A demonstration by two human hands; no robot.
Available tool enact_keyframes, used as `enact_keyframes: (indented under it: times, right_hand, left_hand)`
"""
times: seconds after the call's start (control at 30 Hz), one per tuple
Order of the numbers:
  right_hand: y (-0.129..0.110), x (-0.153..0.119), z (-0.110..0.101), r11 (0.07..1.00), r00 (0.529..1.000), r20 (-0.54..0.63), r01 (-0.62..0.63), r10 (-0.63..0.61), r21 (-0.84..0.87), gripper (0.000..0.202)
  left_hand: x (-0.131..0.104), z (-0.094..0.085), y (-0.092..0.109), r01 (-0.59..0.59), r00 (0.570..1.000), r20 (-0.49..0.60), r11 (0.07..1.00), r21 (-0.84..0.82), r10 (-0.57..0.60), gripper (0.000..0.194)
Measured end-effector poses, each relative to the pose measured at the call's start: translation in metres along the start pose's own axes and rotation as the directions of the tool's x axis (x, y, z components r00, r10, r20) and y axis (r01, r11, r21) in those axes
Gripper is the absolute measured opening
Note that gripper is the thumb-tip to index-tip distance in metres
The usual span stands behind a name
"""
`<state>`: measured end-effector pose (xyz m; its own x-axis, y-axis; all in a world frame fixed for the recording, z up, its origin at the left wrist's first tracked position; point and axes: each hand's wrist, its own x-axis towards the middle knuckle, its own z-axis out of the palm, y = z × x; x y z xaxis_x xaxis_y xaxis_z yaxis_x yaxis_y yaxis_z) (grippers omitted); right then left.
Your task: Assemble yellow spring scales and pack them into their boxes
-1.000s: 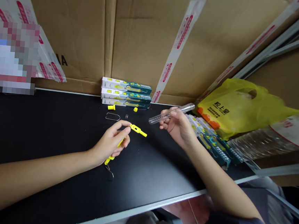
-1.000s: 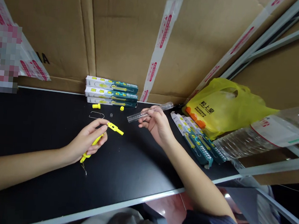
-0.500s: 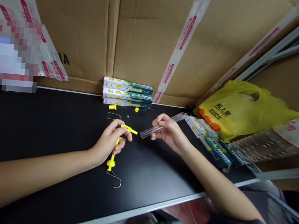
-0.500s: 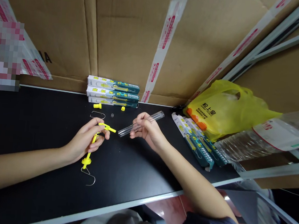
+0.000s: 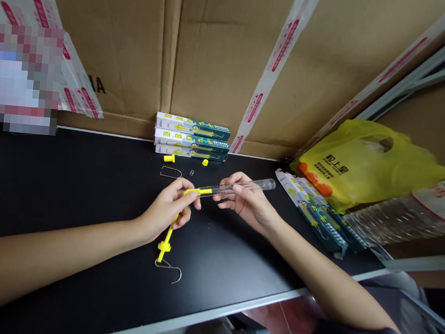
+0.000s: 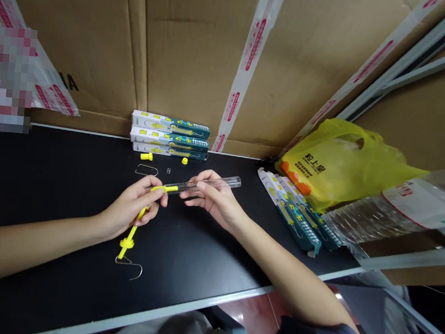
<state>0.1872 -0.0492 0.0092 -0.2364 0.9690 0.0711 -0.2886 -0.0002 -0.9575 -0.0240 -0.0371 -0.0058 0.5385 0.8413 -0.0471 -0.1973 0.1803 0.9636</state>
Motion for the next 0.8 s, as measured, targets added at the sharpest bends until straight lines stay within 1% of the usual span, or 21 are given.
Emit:
enact_keyframes:
  times: [0.1, 0.2, 0.3, 0.43, 0.5, 0.63, 0.7, 0.8]
  right_hand:
    - [0.001, -0.001, 0.001, 0.999, 0.999, 0.002, 0.047, -0.047, -0.019, 0.024]
    - [0.001, -0.002, 0.002, 0.996, 0.998, -0.008, 0.066, -0.067, -0.064, 0.024]
    - [0.001, -0.004, 0.004, 0.993, 0.999, 0.031, 0.035, -0.031, -0.111, 0.027]
    - [0.0, -0.006, 0.008, 0.99, 0.995, 0.097, 0.015, -0.001, -0.141, 0.027]
    - [0.0, -0.007, 0.009, 0.988, 0.995, 0.103, 0.024, -0.009, -0.152, 0.026]
    - [0.0, -0.006, 0.007, 0.987, 0.993, 0.114, 0.056, -0.038, -0.153, 0.026]
    - [-0.002, -0.006, 0.006, 0.985, 0.991, 0.127, 0.066, -0.046, -0.158, 0.026]
    - [-0.003, -0.006, 0.005, 0.975, 0.99, 0.129, 0.086, -0.06, -0.203, 0.028]
  left_hand:
    - [-0.001, 0.0, 0.0, 0.048, 0.993, 0.103, 0.994, 0.095, -0.057, 0.022]
    - [-0.002, -0.001, 0.002, 0.11, 0.977, 0.172, 0.989, 0.103, -0.126, 0.017]
    - [-0.002, -0.004, 0.003, 0.123, 0.951, 0.278, 0.99, 0.069, -0.137, 0.031]
    - [0.0, -0.009, 0.002, 0.119, 0.901, 0.413, 0.991, 0.055, -0.131, 0.053]
    - [0.001, -0.01, 0.0, 0.121, 0.896, 0.426, 0.992, 0.036, -0.125, 0.061]
    - [-0.002, -0.005, -0.001, 0.144, 0.928, 0.351, 0.989, -0.026, -0.126, 0.073]
    - [-0.005, 0.0, -0.001, 0.144, 0.936, 0.331, 0.988, -0.052, -0.119, 0.079]
    - [-0.009, 0.005, 0.002, 0.138, 0.931, 0.35, 0.988, -0.071, -0.105, 0.09]
